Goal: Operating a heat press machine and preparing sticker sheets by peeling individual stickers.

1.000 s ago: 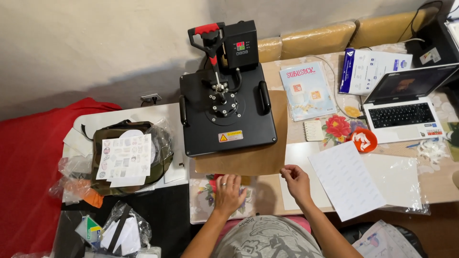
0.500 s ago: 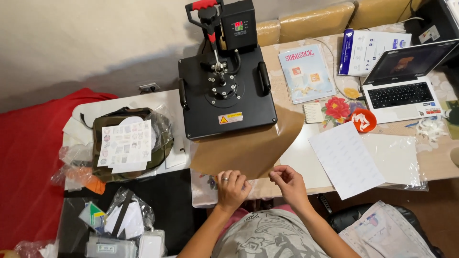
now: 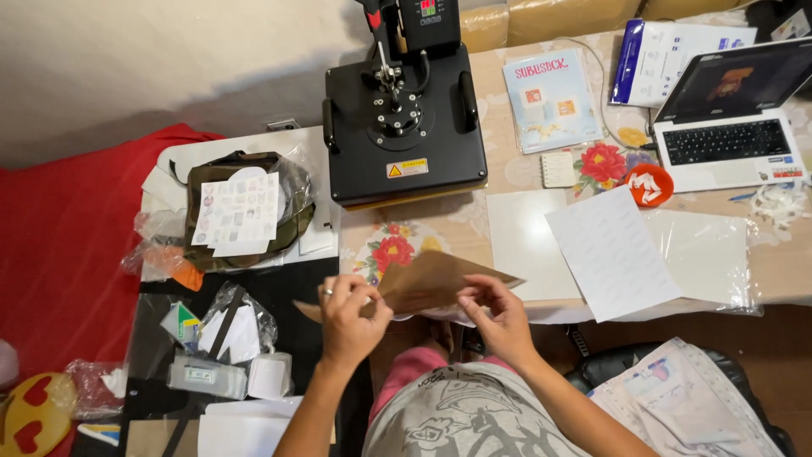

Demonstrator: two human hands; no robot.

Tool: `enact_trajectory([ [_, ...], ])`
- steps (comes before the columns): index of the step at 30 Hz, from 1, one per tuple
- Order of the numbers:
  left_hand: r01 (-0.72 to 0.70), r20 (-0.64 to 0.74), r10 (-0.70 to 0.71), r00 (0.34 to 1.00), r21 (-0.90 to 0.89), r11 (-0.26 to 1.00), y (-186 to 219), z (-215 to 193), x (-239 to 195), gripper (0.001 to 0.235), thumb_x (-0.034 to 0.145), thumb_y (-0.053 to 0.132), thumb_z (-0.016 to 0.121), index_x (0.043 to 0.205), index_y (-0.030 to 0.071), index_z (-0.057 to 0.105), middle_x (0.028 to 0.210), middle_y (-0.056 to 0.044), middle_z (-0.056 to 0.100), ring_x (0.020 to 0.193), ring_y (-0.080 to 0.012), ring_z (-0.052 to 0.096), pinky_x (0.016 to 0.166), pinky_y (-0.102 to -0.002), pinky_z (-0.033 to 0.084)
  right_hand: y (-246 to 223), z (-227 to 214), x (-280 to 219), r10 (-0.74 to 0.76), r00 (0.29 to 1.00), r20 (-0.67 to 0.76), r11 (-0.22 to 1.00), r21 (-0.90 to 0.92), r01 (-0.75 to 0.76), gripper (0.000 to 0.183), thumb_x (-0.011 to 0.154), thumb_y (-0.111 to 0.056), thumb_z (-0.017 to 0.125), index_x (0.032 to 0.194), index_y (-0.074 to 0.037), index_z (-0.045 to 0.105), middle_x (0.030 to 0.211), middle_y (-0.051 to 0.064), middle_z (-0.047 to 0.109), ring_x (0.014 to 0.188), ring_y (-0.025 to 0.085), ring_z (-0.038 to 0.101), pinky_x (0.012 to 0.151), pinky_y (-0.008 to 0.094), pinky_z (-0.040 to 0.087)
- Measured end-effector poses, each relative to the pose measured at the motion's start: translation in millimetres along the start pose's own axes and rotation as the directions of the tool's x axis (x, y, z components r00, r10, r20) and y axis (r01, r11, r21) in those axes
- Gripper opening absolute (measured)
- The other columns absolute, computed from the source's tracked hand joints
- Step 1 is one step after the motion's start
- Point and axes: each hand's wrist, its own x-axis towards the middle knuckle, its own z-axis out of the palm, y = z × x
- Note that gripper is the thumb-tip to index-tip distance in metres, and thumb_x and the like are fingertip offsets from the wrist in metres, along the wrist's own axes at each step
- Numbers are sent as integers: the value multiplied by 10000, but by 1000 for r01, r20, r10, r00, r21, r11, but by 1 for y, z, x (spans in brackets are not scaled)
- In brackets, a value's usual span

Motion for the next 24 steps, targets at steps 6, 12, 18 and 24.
enact_trajectory([
  [6, 26, 95, -18, 995, -77, 997, 6, -54, 36, 183, 759, 136, 823, 766, 195, 650, 893, -9, 638, 884, -325, 664, 855, -439, 516, 74, -46, -19, -100, 955, -281, 966, -256, 26, 324, 1011, -88, 870, 1316, -56, 767, 914, 105, 754, 835, 191, 678, 790, 343, 568],
  [12, 128, 170, -95, 981, -198, 972, 13, -81, 57, 139, 756, 112, 836, 768, 160, 706, 889, -41, 687, 905, -329, 694, 900, -421, 549, 149, -48, -21, 372, 867, -332, 928, 164, -336, 506, 1127, -266, 736, 1527, 4, 580, 1394, 178, 659, 1305, 274, 597, 1121, 439, 465],
  [18, 250, 202, -198, 959, -277, 928, 11, -112, 74, 116, 809, 120, 853, 801, 147, 741, 928, -54, 709, 912, -341, 700, 922, -453, 564, 205, 13, -27, 636, 685, 354, 545, 423, -724, 857, 1053, -422, 596, 1754, 37, 417, 1769, 342, 491, 1671, 456, 423, 1358, 525, 283],
  [24, 255, 131, -223, 966, -329, 909, 1, -142, 94, 97, 901, 132, 850, 861, 125, 761, 989, -66, 702, 946, -302, 692, 933, -416, 567, 247, 70, -10, 497, 591, 636, 518, 329, -789, 688, 905, -235, 686, 1574, -88, 621, 1294, 59, 770, 1197, 217, 729, 1128, 391, 515],
])
